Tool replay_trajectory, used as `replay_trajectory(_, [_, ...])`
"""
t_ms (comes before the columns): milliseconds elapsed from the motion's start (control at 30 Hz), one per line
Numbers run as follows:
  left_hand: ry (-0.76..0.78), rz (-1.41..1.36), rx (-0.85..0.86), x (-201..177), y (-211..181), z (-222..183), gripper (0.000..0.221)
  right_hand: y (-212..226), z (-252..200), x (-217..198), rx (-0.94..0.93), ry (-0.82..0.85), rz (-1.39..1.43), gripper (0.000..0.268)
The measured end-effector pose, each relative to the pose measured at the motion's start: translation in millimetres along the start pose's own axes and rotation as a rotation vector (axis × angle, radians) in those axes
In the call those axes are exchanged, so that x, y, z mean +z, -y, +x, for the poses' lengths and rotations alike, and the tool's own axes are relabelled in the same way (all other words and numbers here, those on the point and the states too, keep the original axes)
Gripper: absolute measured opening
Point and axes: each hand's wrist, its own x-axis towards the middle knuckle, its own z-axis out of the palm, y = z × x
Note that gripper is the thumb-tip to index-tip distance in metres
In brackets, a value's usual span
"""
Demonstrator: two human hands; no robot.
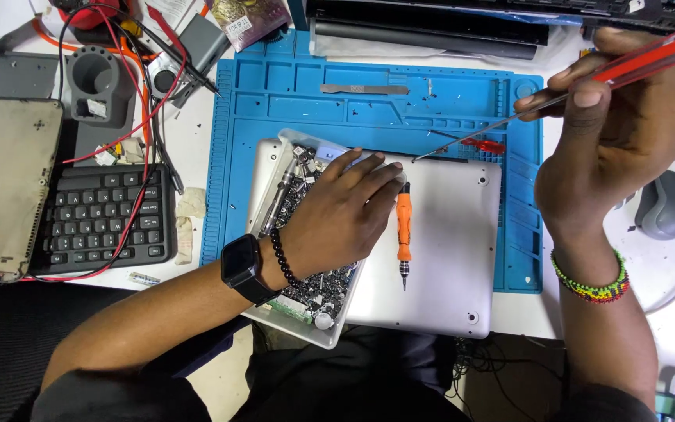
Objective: Disassembling a laptop to access and remove internal components using a screwdriver
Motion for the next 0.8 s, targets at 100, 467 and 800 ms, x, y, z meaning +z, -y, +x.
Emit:
replay_trajectory(100, [0.004,0.0,-0.007,-0.5,0.3,0.5,0.022,0.4,0.8,-0.2,-0.002,0.011,-0.013,0.037])
replay_trajectory(467, [0.004,-0.01,-0.011,-1.7,0.1,2.0,0.024,1.6,3.0,1.2,-0.03,0.037,-0.028,0.037])
replay_trajectory(800, [0.025,-0.008,-0.006,0.2,0.8,-0.4,0.029,0.8,3.8,1.9,-0.046,0.039,-0.052,0.043])
